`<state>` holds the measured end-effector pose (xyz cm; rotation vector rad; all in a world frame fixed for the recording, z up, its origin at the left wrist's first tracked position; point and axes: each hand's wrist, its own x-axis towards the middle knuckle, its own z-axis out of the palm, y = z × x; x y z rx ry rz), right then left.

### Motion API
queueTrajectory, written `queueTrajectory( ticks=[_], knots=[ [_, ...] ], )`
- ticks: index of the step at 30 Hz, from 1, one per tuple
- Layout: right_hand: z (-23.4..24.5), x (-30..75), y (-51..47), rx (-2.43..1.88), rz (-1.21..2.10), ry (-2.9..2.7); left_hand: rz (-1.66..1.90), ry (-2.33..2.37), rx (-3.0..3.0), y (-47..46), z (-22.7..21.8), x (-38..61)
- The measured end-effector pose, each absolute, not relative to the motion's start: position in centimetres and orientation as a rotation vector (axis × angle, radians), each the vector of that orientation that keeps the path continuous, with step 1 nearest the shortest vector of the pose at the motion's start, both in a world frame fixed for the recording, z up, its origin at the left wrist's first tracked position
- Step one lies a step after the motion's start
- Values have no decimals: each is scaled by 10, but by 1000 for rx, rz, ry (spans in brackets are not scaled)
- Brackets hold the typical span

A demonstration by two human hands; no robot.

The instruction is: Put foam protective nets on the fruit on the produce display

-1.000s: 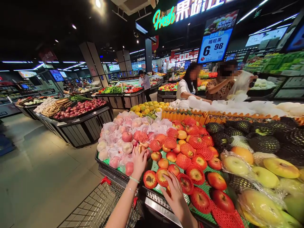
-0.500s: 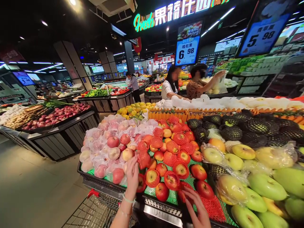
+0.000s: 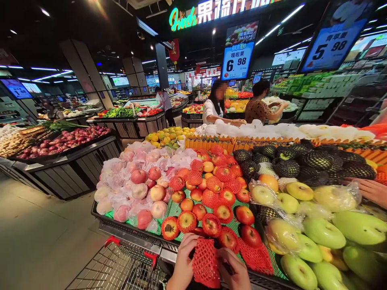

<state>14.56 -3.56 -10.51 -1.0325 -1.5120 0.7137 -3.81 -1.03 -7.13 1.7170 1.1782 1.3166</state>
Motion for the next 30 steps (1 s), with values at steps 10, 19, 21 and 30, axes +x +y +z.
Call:
queueTrajectory(
  ticks=[10, 19, 21, 30],
  knots=[
    [-116, 154, -36, -1106, 699, -1512, 1213, 1520, 1679, -27, -75, -39],
    [-126, 145, -39, -1054, 789, -1590, 1014, 1197, 1373, -30, -51, -30],
    [-128, 147, -37, -1057, 795, -1659, 1000, 1138, 1302, -32, -50, -32],
    [-124, 162, -42, -1047, 748, -1699, 846, 988, 1146, -42, -40, -32]
  ],
)
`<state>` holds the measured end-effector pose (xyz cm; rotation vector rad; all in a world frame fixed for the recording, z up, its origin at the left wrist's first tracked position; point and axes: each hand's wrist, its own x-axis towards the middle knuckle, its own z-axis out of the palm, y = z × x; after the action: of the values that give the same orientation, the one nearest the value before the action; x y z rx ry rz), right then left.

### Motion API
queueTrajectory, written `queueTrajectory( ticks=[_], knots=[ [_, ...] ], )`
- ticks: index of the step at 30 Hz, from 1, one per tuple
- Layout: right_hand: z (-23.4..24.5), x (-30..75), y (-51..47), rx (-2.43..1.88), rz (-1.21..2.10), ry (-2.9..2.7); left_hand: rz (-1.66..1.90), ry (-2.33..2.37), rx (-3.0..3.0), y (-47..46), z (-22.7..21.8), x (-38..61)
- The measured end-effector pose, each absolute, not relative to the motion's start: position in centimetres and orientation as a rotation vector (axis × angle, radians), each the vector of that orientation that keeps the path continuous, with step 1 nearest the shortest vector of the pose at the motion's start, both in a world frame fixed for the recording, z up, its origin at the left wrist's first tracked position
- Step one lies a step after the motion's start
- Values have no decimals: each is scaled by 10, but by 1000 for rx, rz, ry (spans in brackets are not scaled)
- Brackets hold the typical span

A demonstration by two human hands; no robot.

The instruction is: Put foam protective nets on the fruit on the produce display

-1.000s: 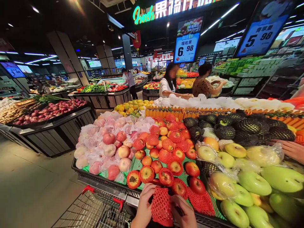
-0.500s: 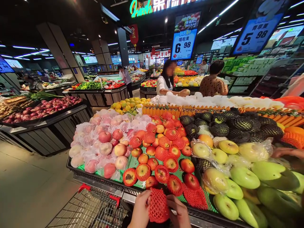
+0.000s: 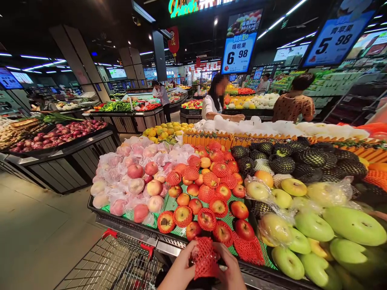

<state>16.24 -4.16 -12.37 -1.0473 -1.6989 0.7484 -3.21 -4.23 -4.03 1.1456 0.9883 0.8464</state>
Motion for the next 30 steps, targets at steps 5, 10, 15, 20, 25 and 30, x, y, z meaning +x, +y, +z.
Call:
queueTrajectory(
  ticks=[5, 10, 15, 20, 25, 30],
  knots=[
    [-115, 168, -37, -1018, 757, -1733, 754, 1015, 1493, -42, -32, -35],
    [-136, 153, -40, -928, 840, -1709, 888, 993, 1614, -42, -31, -32],
    [-134, 153, -39, -1044, 827, -1726, 1120, 1068, 1220, -48, -60, -52],
    [-97, 149, -5, -1238, 406, -1978, 1408, 853, 364, -48, -96, -95],
    [-72, 129, 22, -1204, 339, -2210, 1430, 745, 237, -48, -109, -120],
    [-70, 118, 28, -1142, 259, -2426, 1422, 654, 308, -41, -106, -103]
  ],
)
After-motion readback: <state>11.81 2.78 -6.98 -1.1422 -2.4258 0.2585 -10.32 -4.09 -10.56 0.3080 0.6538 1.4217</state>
